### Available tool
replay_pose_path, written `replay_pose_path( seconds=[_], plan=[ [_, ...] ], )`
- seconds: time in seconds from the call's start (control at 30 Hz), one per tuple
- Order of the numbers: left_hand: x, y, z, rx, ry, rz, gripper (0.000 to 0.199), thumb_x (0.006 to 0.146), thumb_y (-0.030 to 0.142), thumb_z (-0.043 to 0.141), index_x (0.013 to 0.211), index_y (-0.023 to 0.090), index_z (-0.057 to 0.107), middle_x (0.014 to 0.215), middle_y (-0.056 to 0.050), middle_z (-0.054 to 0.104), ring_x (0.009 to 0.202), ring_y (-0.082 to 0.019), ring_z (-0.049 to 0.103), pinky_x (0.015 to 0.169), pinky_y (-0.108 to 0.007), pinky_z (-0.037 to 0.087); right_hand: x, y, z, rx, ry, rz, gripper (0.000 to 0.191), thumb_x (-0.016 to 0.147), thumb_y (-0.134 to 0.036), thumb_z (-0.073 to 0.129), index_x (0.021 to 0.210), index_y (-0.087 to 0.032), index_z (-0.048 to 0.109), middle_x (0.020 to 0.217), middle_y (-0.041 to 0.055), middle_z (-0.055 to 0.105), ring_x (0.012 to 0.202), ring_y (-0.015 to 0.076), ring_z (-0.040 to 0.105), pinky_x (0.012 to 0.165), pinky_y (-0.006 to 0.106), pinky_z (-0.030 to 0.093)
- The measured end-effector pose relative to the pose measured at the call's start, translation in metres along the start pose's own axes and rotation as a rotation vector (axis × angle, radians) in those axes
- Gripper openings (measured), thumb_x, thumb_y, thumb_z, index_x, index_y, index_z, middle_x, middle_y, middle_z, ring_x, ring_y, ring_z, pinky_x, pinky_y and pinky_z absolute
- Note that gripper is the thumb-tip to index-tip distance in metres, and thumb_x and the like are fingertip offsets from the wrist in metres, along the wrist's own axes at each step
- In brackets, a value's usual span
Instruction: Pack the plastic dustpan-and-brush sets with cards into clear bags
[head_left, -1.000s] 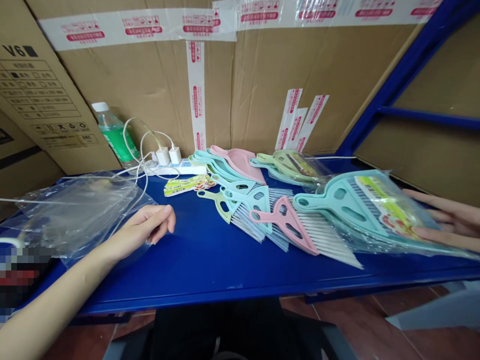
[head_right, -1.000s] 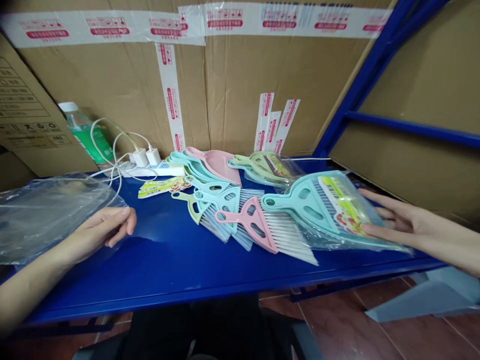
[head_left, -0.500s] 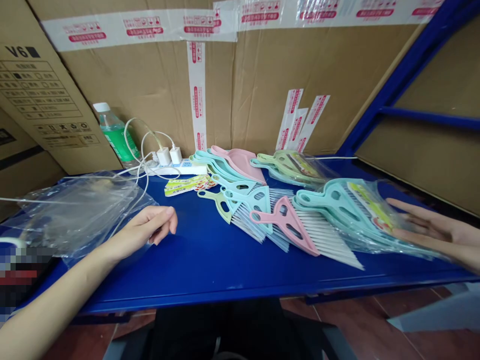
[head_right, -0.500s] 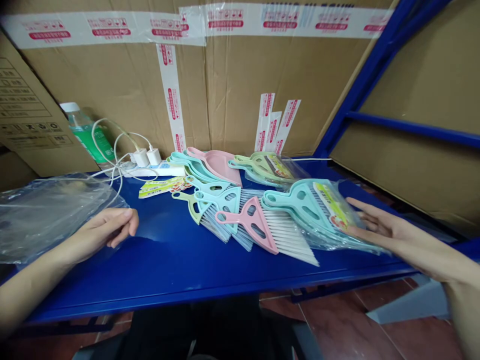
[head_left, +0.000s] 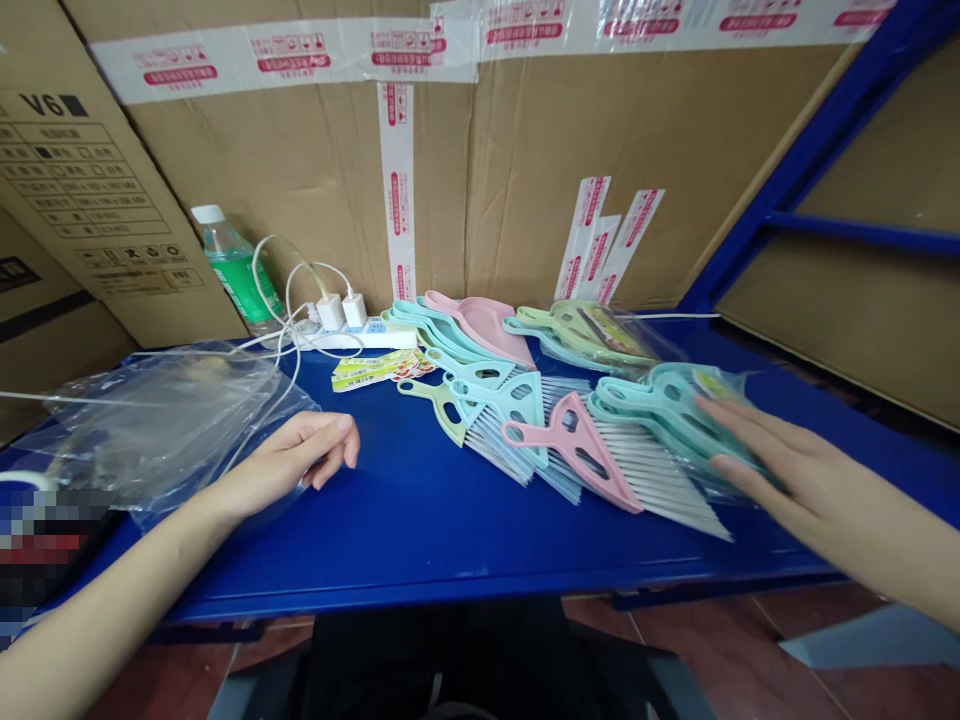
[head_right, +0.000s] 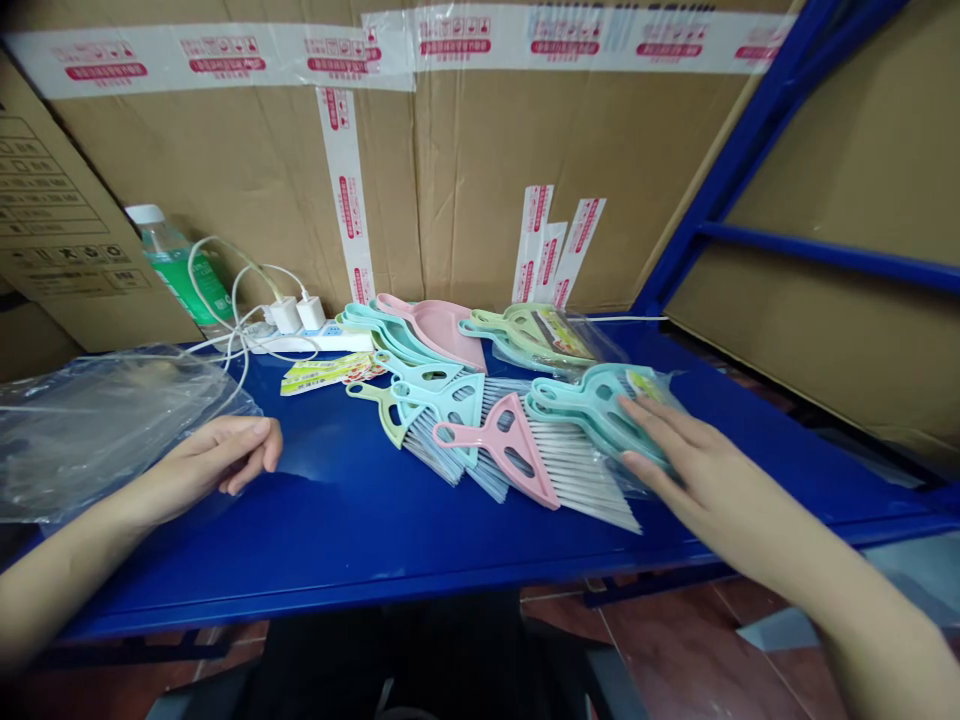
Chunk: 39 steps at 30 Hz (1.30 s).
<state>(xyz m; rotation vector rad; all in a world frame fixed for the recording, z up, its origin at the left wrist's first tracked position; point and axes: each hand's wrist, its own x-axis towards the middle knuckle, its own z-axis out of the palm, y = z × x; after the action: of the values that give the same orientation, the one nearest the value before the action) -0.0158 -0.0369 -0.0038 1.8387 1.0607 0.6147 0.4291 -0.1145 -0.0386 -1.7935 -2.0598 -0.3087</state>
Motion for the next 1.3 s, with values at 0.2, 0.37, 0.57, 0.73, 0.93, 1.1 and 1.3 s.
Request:
replay_pose_path(
  seconds=[0.2, 0.37, 0.57, 0.73, 0.93, 1.1, 1.3],
  plan=[
    [0.0, 0.0, 0.0, 0.008, -0.01, -0.003, 0.052, 0.089, 0.063, 0.043, 0.064, 0.018, 0.055, 0.041, 0.006, 0.04, 0.039, -0.008, 0.034, 0.04, -0.02, 0.026, 0.008, -0.029, 0.005, -0.026, 0.059, -0.261, 0.054, 0.097, -0.051, 0.035, 0.137, -0.019, 0.053, 0.134, 0.0179, 0.061, 0.127, 0.0349, 0.054, 0.102, 0.052, 0.049],
    [0.0, 0.002, 0.001, -0.003, -0.015, -0.01, 0.052, 0.088, 0.063, 0.044, 0.064, 0.018, 0.055, 0.041, 0.006, 0.041, 0.039, -0.008, 0.034, 0.039, -0.021, 0.025, 0.017, -0.059, 0.007, 0.018, 0.099, -0.407, 0.037, 0.098, -0.04, 0.04, 0.116, -0.022, 0.067, 0.119, 0.0136, 0.069, 0.12, 0.0331, 0.058, 0.094, 0.051, 0.053],
    [0.0, 0.0, 0.0, -0.024, -0.026, 0.018, 0.053, 0.088, 0.064, 0.045, 0.064, 0.018, 0.056, 0.04, 0.006, 0.041, 0.039, -0.008, 0.034, 0.039, -0.02, 0.026, 0.028, -0.078, 0.011, 0.085, 0.076, -0.381, 0.031, 0.095, -0.045, 0.046, 0.089, -0.024, 0.068, 0.091, 0.0109, 0.066, 0.092, 0.0293, 0.063, 0.079, 0.046, 0.053],
    [0.001, 0.0, 0.0, -0.012, -0.038, 0.021, 0.053, 0.088, 0.064, 0.045, 0.065, 0.018, 0.057, 0.041, 0.007, 0.041, 0.04, -0.008, 0.034, 0.04, -0.02, 0.027, 0.032, -0.086, 0.015, 0.058, 0.038, -0.431, 0.027, 0.094, -0.042, 0.047, 0.084, -0.023, 0.064, 0.083, 0.0095, 0.066, 0.081, 0.0276, 0.061, 0.076, 0.047, 0.05],
    [0.003, -0.001, 0.002, 0.023, -0.041, -0.002, 0.054, 0.089, 0.065, 0.042, 0.065, 0.018, 0.057, 0.041, 0.007, 0.04, 0.04, -0.008, 0.034, 0.04, -0.021, 0.027, 0.048, -0.089, 0.004, 0.167, -0.049, -0.413, 0.034, 0.095, -0.045, 0.046, 0.073, -0.025, 0.061, 0.076, 0.0069, 0.065, 0.078, 0.0255, 0.062, 0.075, 0.043, 0.048],
    [0.006, -0.007, 0.002, 0.036, -0.053, -0.008, 0.055, 0.088, 0.066, 0.041, 0.066, 0.018, 0.056, 0.043, 0.007, 0.04, 0.041, -0.008, 0.035, 0.04, -0.02, 0.027, 0.093, -0.091, -0.011, 0.335, -0.023, -0.363, 0.025, 0.093, -0.041, 0.048, 0.082, -0.025, 0.063, 0.082, 0.0065, 0.066, 0.077, 0.0222, 0.062, 0.068, 0.035, 0.049],
    [0.01, -0.008, 0.002, 0.113, -0.031, 0.002, 0.052, 0.088, 0.064, 0.042, 0.066, 0.018, 0.055, 0.043, 0.007, 0.041, 0.041, -0.008, 0.034, 0.041, -0.02, 0.027, 0.117, -0.092, 0.014, 0.279, 0.041, -0.394, 0.017, 0.091, -0.023, 0.046, 0.084, -0.022, 0.061, 0.077, 0.0055, 0.067, 0.072, 0.0215, 0.062, 0.065, 0.034, 0.048]
  ],
)
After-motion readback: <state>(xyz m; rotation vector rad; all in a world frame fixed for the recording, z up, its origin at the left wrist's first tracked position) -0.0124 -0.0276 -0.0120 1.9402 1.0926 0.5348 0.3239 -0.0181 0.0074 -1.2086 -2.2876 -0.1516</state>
